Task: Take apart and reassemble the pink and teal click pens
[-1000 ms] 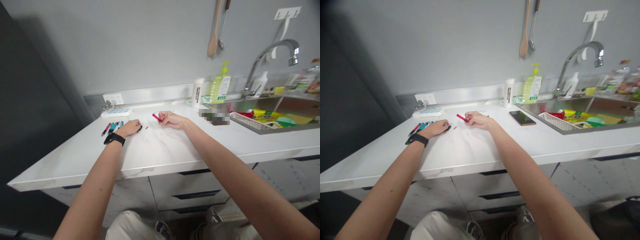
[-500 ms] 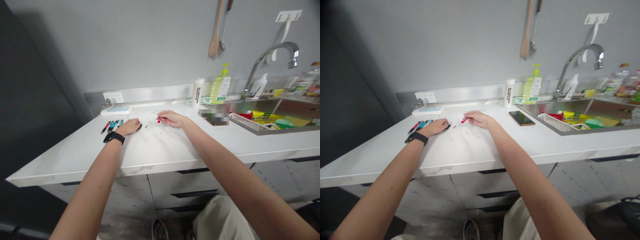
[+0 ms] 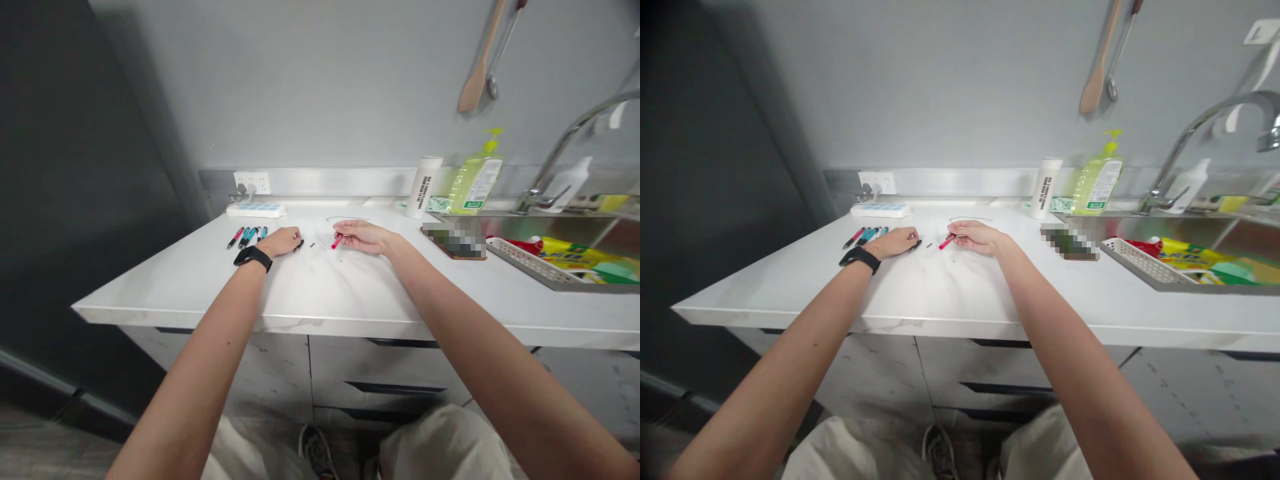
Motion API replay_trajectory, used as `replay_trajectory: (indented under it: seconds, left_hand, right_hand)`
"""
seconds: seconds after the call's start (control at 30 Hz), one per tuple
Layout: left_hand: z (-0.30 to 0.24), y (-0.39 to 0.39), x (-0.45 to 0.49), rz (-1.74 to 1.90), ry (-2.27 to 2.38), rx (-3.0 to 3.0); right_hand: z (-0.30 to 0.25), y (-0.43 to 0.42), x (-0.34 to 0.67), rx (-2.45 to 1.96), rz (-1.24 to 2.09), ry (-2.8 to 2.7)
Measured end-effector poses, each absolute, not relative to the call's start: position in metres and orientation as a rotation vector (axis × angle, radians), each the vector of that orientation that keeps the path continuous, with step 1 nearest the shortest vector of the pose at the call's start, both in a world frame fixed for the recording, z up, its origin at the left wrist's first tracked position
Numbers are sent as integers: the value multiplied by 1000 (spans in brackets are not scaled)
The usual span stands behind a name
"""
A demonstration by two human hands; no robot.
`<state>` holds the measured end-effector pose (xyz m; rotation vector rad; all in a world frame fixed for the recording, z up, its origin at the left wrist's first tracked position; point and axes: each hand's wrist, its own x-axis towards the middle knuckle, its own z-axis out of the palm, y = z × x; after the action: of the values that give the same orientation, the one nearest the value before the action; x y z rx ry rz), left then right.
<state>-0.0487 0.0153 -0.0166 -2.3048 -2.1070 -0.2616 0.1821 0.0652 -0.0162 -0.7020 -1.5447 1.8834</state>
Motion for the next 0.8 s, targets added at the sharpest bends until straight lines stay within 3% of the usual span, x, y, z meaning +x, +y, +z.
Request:
replay_trajectory:
  seconds: [0.57,0.8]
  left_hand:
    - [-23,26,-56,-321,-2108,-2361]
    - [-19,21,-51,-296,-2127,-2333]
  right_hand:
    - [-21,65,183,-564,1893,-1685]
    - [-22,69,184,-700,1876,-1611]
